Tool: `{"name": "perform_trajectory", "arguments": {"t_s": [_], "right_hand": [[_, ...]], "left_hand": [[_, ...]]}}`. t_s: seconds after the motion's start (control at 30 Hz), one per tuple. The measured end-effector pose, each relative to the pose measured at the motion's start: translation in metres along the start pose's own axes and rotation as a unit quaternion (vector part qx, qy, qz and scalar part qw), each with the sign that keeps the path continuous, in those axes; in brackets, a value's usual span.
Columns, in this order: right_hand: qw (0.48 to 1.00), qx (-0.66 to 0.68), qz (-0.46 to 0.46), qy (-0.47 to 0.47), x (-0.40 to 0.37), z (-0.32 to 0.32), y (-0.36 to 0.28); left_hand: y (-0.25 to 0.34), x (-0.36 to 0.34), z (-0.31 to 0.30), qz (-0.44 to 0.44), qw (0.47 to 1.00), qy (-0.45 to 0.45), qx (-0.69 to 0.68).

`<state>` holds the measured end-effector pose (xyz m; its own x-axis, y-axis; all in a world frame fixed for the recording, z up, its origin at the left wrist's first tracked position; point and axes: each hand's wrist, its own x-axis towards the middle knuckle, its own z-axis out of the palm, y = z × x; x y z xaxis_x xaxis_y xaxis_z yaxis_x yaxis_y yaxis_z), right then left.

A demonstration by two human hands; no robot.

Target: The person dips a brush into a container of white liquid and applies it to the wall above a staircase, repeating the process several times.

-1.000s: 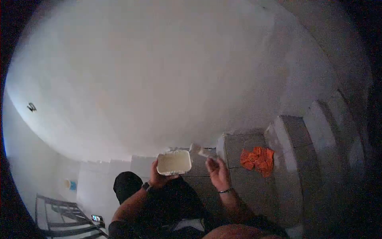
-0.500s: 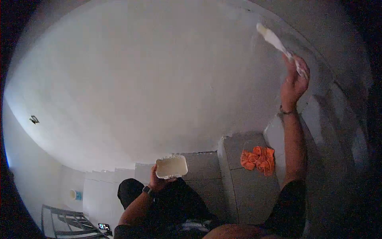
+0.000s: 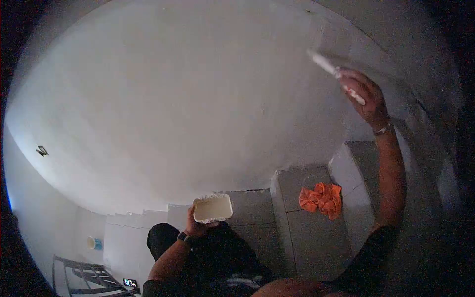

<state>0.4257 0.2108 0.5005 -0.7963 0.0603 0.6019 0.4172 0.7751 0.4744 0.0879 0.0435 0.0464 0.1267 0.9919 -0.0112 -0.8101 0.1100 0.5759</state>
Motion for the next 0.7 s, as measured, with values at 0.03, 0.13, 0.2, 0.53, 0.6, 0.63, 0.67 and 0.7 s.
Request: {"name": "perform_trajectory", "arguments": {"t_s": [0.03,0.13,0.2,0.53,0.6,0.63,0.67,0.7], "right_hand": [[1.0,0.001,0.001,-0.001,0.007,-0.004,0.004],[0.994,-0.078,0.039,0.069,0.026,-0.01,0.018],[0.987,-0.146,0.03,0.062,0.034,-0.01,0.026],[0.998,-0.059,0.017,-0.028,0.006,-0.015,0.015],[0.992,-0.09,0.069,0.062,0.026,-0.018,0.023],[0.992,-0.088,0.071,0.061,0.03,-0.015,0.028],[0.992,-0.106,0.056,0.048,0.034,-0.01,0.033],[0.991,-0.126,0.04,0.036,0.035,-0.008,0.035]], "left_hand": [[0.001,0.001,0.003,-0.016,0.998,-0.007,-0.063],[0.001,-0.001,-0.002,-0.037,0.997,0.03,-0.058],[0.003,0.001,-0.005,-0.032,0.999,0.017,-0.039],[-0.002,0.0,-0.015,0.046,0.975,0.031,0.214],[0.006,-0.001,0.005,-0.047,0.997,0.043,-0.052],[0.008,-0.001,0.007,-0.049,0.996,0.045,-0.051],[0.009,-0.002,0.008,-0.049,0.997,0.038,-0.043],[0.011,-0.002,0.008,-0.046,0.998,0.03,-0.033]]}}
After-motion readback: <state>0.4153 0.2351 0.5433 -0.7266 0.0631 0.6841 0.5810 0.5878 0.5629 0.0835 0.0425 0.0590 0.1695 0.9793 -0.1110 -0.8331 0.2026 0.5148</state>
